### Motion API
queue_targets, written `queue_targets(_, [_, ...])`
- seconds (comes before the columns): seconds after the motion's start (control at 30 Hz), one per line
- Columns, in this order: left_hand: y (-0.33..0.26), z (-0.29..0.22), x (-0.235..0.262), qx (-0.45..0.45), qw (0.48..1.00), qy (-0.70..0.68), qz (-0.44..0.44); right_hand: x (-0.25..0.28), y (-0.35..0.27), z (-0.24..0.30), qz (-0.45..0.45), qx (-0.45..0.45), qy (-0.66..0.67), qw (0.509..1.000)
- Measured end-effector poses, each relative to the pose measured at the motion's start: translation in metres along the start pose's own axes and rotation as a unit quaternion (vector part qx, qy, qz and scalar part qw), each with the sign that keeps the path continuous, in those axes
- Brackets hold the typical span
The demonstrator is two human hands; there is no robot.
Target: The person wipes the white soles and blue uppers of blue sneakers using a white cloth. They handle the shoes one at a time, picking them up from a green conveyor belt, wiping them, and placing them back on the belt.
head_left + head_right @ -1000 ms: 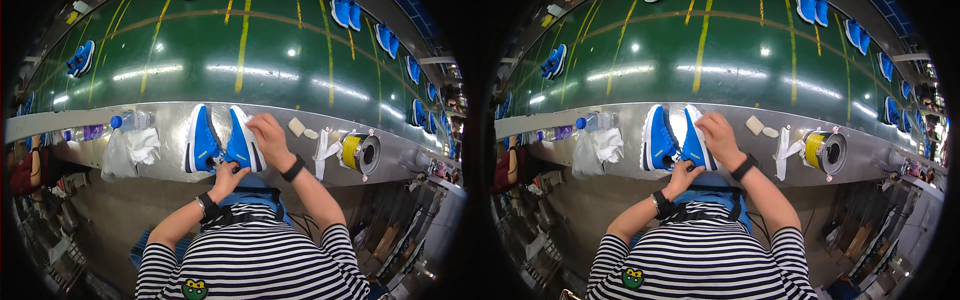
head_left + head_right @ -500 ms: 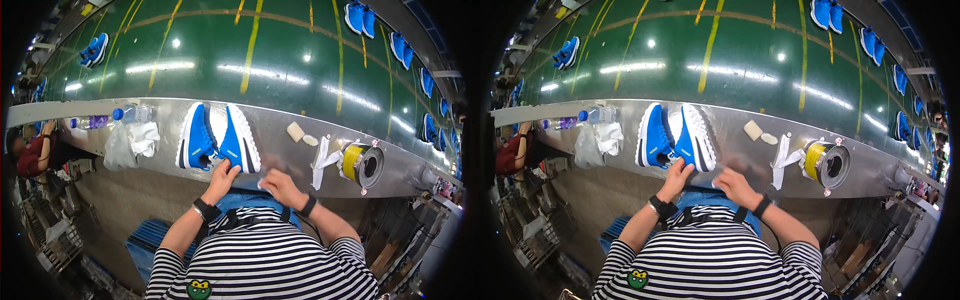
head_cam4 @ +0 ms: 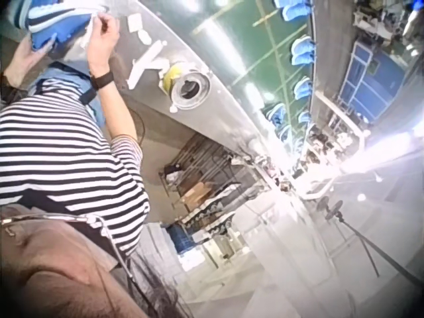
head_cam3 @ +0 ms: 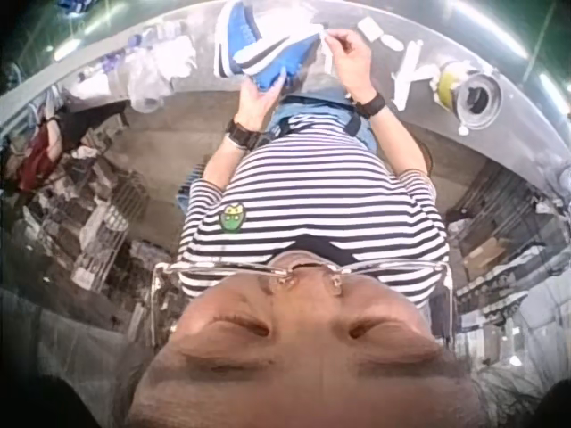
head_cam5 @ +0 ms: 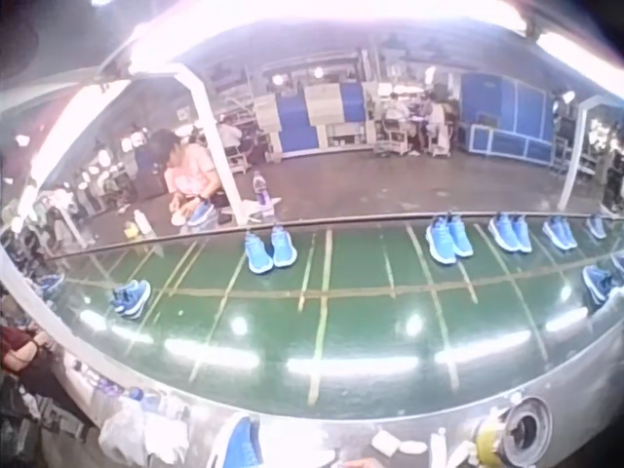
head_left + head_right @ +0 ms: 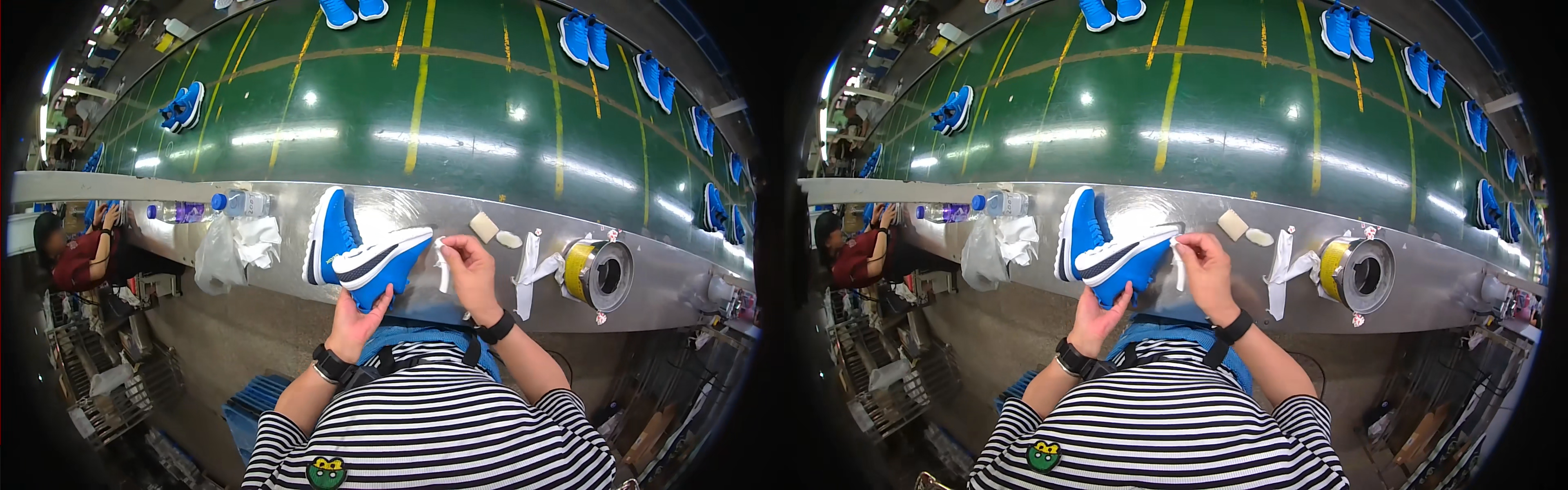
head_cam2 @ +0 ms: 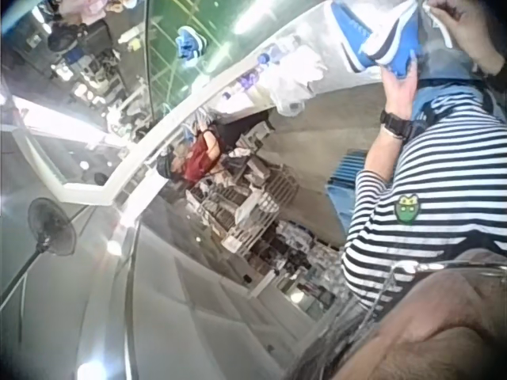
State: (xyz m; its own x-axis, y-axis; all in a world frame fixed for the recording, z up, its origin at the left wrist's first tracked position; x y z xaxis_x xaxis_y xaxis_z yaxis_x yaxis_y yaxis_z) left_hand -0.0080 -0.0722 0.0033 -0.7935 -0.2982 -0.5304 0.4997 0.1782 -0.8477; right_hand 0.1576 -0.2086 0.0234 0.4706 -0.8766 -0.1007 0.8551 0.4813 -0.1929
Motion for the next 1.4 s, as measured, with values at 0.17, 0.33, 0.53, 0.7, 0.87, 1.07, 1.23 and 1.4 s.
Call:
queue_targets(0.17, [0.015,-0.001,0.024,-0.015,0.999,0.022,0.02,-0.073,-0.012,0.036,0.104,0.251,-0.139,0.952])
queue_targets(0.33, [0.009,0.002,0.026,-0.075,0.987,0.133,0.056,-0.114,-0.015,0.015,0.184,0.341,-0.179,0.904])
queue_targets(0.53, [0.029,-0.003,0.05,-0.002,0.999,-0.038,0.011,-0.083,0.015,-0.018,0.099,0.283,-0.313,0.901])
queue_targets(0.7, [-0.006,0.009,-0.008,-0.073,0.989,0.131,0.015,-0.024,0.033,-0.029,0.023,0.244,-0.364,0.899])
queue_targets(0.87, [-0.021,0.01,-0.043,-0.348,0.585,0.721,0.127,0.051,0.015,-0.05,-0.019,0.12,-0.379,0.917])
queue_targets(1.07, [0.008,0.028,-0.033,-0.418,0.244,0.849,0.211,0.055,-0.006,-0.062,-0.004,0.22,-0.466,0.857])
queue_targets(1.23, [-0.03,-0.033,-0.033,-0.543,0.321,0.77,0.098,0.038,-0.029,-0.019,-0.01,0.122,-0.347,0.93])
queue_targets(1.4, [0.005,-0.098,-0.025,-0.499,0.26,0.823,-0.076,-0.044,-0.026,-0.055,0.017,0.041,-0.306,0.951])
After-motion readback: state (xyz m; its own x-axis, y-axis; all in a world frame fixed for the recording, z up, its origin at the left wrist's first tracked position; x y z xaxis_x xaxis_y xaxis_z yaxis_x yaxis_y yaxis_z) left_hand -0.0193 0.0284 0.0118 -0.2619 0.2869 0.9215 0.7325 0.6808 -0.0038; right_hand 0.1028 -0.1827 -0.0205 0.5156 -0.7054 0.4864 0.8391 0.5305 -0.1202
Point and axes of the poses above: each hand's wrist, its own y-axis towards the middle knuckle, its own x-axis out of the back of the hand, z = x × y, the point moved 4 cm from there along y, towards the middle knuckle, and after that the axes turned 3 degrees about -y, right-handed, at the moved point
